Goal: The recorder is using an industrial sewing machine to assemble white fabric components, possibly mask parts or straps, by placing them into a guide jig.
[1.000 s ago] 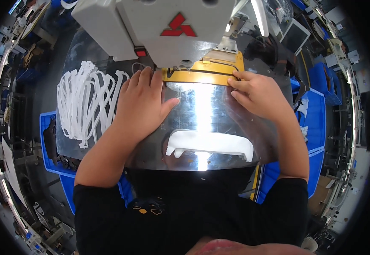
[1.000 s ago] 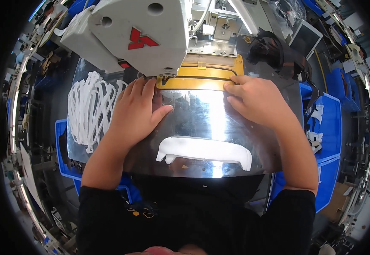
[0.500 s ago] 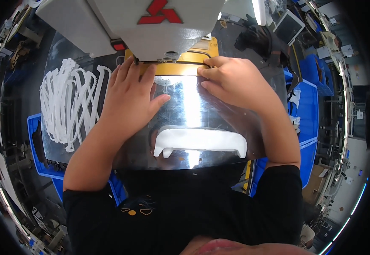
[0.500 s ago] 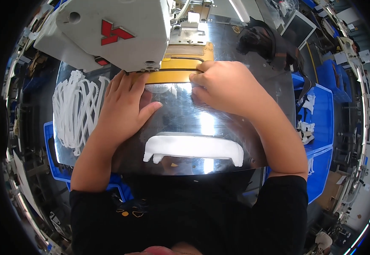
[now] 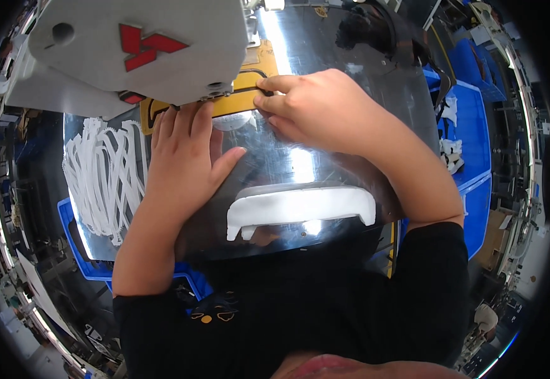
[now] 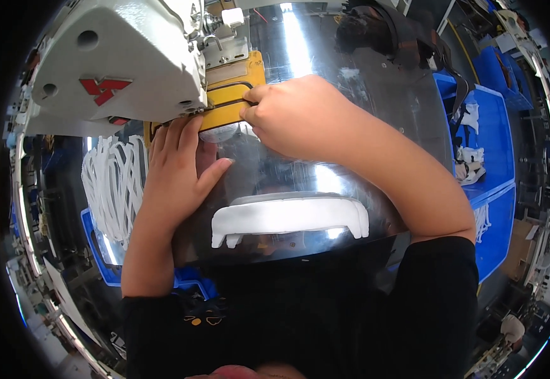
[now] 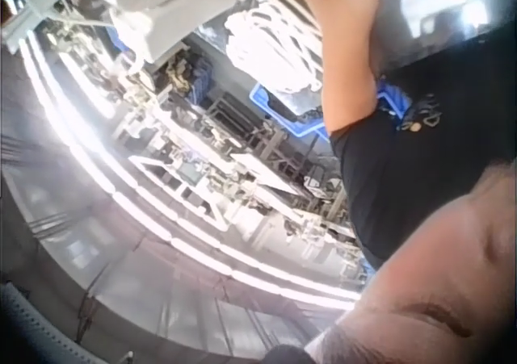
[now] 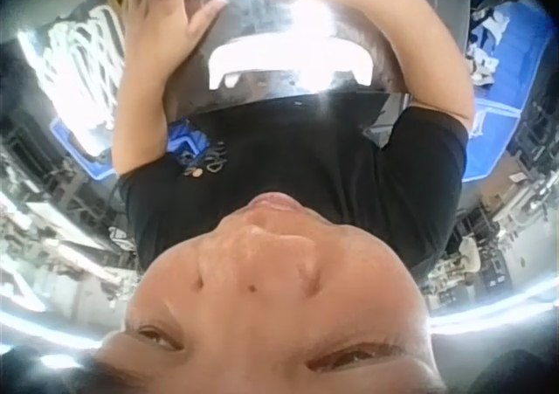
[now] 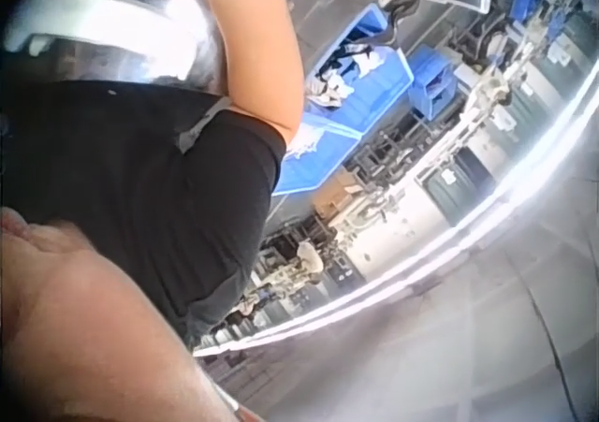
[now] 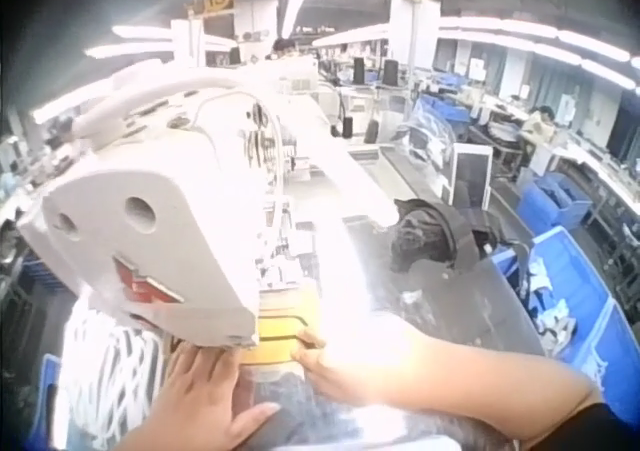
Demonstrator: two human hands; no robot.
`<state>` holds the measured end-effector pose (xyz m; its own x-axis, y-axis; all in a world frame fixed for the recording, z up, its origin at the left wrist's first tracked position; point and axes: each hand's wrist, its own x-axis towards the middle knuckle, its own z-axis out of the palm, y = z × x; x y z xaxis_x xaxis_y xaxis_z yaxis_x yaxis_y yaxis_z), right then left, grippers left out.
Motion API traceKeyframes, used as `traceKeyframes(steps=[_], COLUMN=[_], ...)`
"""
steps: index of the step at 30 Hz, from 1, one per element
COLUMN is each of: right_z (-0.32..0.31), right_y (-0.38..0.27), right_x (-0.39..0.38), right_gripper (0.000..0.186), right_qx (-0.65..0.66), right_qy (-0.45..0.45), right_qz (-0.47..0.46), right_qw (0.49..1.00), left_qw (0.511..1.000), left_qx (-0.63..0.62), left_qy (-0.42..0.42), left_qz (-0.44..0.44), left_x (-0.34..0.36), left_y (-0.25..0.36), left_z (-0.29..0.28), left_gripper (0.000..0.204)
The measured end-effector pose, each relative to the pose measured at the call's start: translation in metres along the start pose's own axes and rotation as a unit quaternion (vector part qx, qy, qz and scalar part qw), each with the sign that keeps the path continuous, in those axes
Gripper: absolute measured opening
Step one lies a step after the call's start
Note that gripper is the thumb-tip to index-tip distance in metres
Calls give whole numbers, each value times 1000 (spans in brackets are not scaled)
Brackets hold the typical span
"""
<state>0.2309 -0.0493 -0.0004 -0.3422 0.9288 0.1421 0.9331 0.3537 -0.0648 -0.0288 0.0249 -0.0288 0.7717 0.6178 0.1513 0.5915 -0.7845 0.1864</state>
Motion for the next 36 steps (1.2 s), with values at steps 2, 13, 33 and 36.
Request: traceKeyframes(steps=[2, 13, 33, 36], right_z=[-2, 23, 31, 29], right_y=[0, -1, -1, -1], right_x=[0, 2, 6, 6], right_gripper=[27, 28, 20, 18], right_qx=[6, 48, 87, 97], right_qy=[-7, 38, 57, 46], right_qz=[6, -43, -55, -46], right_qw=[1000, 997, 993, 993], left_qw=[1000, 1000, 1000, 1000], left_qx=[-4, -19, 4, 8], left_qy=[-4, -24, -14, -11], left_qz=[9, -5, -12, -9], left_x=[2, 5, 4, 5], left_y=[-1, 3, -6, -6], left_z=[1, -4, 5, 8], left_gripper=[78, 77, 94, 94])
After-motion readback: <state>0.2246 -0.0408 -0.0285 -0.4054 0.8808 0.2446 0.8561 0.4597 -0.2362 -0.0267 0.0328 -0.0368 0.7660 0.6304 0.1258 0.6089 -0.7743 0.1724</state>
